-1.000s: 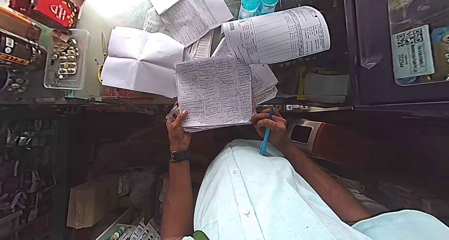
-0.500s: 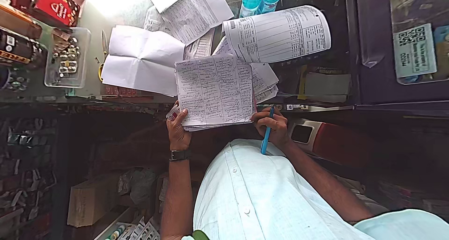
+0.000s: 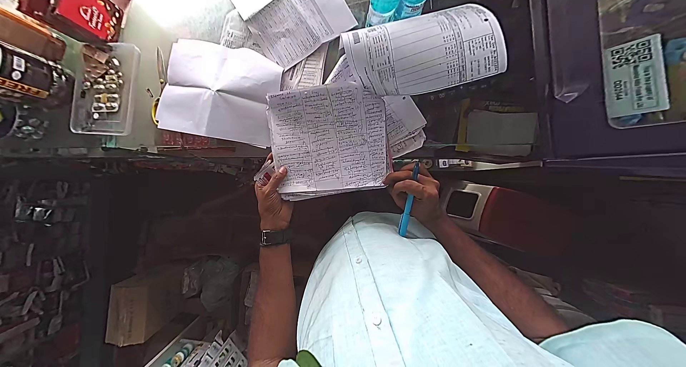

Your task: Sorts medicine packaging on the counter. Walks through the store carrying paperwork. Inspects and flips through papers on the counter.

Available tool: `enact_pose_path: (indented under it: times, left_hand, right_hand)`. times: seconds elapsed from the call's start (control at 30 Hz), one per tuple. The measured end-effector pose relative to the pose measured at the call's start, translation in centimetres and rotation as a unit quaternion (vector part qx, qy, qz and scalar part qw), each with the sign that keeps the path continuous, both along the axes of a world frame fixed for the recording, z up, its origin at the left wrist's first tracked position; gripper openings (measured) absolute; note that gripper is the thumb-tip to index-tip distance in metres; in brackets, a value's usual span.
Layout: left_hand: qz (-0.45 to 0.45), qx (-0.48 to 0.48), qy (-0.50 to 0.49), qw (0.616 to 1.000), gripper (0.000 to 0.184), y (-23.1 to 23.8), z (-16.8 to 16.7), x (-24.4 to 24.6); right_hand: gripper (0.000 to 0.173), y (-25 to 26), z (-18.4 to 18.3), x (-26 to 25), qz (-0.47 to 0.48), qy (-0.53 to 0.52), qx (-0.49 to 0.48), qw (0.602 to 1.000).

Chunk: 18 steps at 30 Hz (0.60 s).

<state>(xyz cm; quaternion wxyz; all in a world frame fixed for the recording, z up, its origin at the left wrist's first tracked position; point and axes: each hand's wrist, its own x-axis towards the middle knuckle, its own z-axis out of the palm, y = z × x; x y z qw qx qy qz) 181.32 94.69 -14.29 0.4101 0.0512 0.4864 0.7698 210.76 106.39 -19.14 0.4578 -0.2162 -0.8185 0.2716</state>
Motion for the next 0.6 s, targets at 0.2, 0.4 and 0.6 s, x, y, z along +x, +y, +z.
enact_pose_path:
  times: [0.2,0.4,0.6]
  left_hand:
    - [-0.010,0.011,-0.002,1.000,0.045,-0.08,-0.07,-0.09]
    - [-0.011,0.010,-0.002,1.000,0.044,-0.11,-0.13,-0.14]
    - [-0.006,0.011,-0.005,1.000,0.041,0.05,-0.23,0.05]
  right_hand:
    - [0.015,-0.02,-0.11,-0.04,-0.002,-0.005,-0.003,1.000]
    - [0.016,0.03,-0.10,-0.06,0.003,-0.001,-0.002,1.000]
    - [0.015,0.11,-0.12,0.02,0.001,0.004,0.005,1.000]
